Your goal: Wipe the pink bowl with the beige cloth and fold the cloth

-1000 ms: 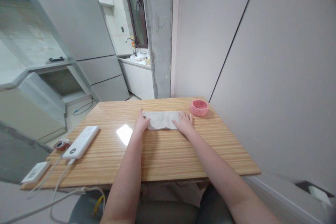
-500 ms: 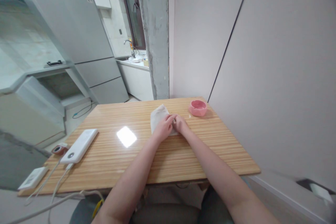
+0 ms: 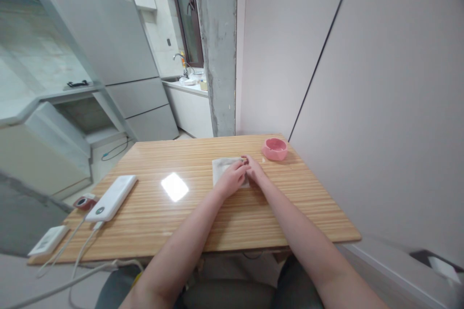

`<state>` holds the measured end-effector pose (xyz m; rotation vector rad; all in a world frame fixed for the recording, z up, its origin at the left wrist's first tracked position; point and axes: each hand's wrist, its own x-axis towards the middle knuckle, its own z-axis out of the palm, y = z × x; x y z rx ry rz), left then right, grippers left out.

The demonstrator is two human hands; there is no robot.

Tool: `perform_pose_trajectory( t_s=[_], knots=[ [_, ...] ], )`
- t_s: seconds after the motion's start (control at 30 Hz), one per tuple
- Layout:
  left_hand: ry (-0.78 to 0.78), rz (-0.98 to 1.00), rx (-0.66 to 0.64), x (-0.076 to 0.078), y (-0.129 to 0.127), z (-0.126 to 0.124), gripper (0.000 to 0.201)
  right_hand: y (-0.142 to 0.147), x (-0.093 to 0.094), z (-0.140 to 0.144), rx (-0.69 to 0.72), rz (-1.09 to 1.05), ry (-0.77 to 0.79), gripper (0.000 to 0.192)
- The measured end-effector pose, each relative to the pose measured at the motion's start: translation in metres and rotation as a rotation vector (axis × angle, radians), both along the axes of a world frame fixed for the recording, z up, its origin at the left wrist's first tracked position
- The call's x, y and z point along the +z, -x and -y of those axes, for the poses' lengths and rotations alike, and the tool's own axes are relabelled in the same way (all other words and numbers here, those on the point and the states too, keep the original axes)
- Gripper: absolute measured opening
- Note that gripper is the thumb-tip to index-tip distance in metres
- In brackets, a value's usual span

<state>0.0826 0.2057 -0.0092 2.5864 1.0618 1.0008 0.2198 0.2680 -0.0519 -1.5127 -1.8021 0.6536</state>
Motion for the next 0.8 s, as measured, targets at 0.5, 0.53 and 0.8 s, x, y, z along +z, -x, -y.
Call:
perform_pose_trajectory(
  t_s=[0.5, 0.53, 0.8],
  knots=[
    [0.154, 0.026, 0.425, 0.013, 0.030, -0.010, 0.033, -0.002, 0.026, 0.013, -0.090, 0.133, -0.155, 0.038],
    [0.197, -0.065, 0.471, 0.010, 0.033, -0.012, 0.034, 0.000, 0.030, 0.016, -0.074, 0.173, -0.199, 0.039],
    [0.415, -0.405, 0.486, -0.014, 0.038, -0.017, 0.055, 0.040, 0.028, 0.046, 0.278, 0.418, -0.184, 0.051]
  ],
)
